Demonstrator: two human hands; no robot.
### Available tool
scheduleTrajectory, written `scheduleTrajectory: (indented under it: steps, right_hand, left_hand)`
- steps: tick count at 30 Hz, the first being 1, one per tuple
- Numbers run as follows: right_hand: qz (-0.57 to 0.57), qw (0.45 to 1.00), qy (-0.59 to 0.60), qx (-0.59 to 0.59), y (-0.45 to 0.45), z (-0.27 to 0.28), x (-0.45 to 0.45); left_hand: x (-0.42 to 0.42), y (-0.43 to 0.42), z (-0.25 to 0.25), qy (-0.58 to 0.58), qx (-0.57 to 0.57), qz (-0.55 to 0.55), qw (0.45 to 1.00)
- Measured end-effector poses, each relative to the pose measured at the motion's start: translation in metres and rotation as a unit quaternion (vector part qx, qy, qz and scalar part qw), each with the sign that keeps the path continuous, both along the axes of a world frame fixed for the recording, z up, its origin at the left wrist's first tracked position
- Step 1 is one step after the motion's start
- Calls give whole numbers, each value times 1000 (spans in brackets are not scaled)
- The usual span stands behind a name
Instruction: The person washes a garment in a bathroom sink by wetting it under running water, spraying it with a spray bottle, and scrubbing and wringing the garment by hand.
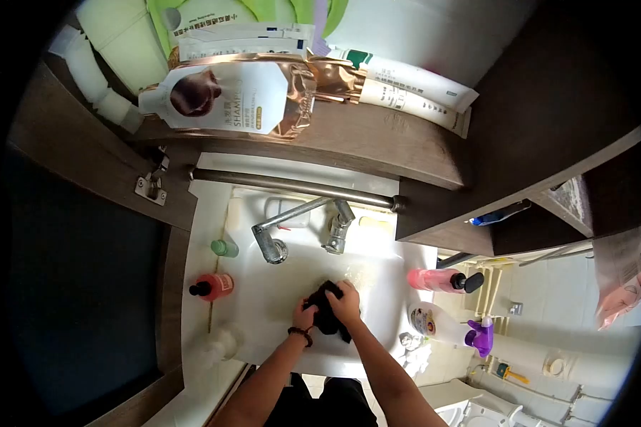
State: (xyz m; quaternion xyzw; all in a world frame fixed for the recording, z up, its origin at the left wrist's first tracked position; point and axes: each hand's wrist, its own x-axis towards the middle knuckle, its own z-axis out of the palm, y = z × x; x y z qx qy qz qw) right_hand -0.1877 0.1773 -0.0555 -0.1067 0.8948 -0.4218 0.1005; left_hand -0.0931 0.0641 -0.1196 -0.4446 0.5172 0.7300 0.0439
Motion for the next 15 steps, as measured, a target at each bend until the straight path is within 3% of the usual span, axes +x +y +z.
scheduleTrajectory:
  steps: [1,2,3,4,5,6,7,8,9,10,11,12,13,15]
  right_hand:
    - [-6,987,49,-150,10,4,3]
    - [10,969,-26,-244,23,8,7]
    - [9,970,-27,-241,33,14,11]
    - [-41,975,-164,-146,41,22,13]
    - [-89,950,-295,-49,45,30,14]
    - [-103,956,-269,47,30,49,18]
    - [-104,957,-268,46,20,44,25]
    - [-67,985,-64,148,12,34,38]
    - [-27,960,143,240,8,24,45]
    - [13,972,93,217,7,17,49]
    - [15,973,88,214,6,8,54]
    - [29,971,107,212,5,2,53]
    - [41,968,125,212,5,-4,54]
    - [37,966,150,207,6,-10,48]
  left_hand:
    - [2,-3,-1,0,3,1,1000]
    - [4,-8,-3,22,-8,-32,999]
    - [7,-9,-3,43,-20,-67,997]
    - [8,-9,3,44,-18,-69,996]
    - [9,-9,11,102,-101,-114,983]
    - [8,-9,22,161,-183,-157,957]
    - [6,-8,32,162,-184,-158,957]
    - [4,-5,42,114,-158,-149,969]
    - [1,-2,50,64,-133,-138,979]
    - [-2,3,57,8,-216,-159,963]
    - [0,8,57,2,-217,-160,963]
    - [-3,12,56,33,-410,-206,888]
    - [-4,14,56,63,-582,-245,773]
    - [-8,11,51,60,-571,-278,770]
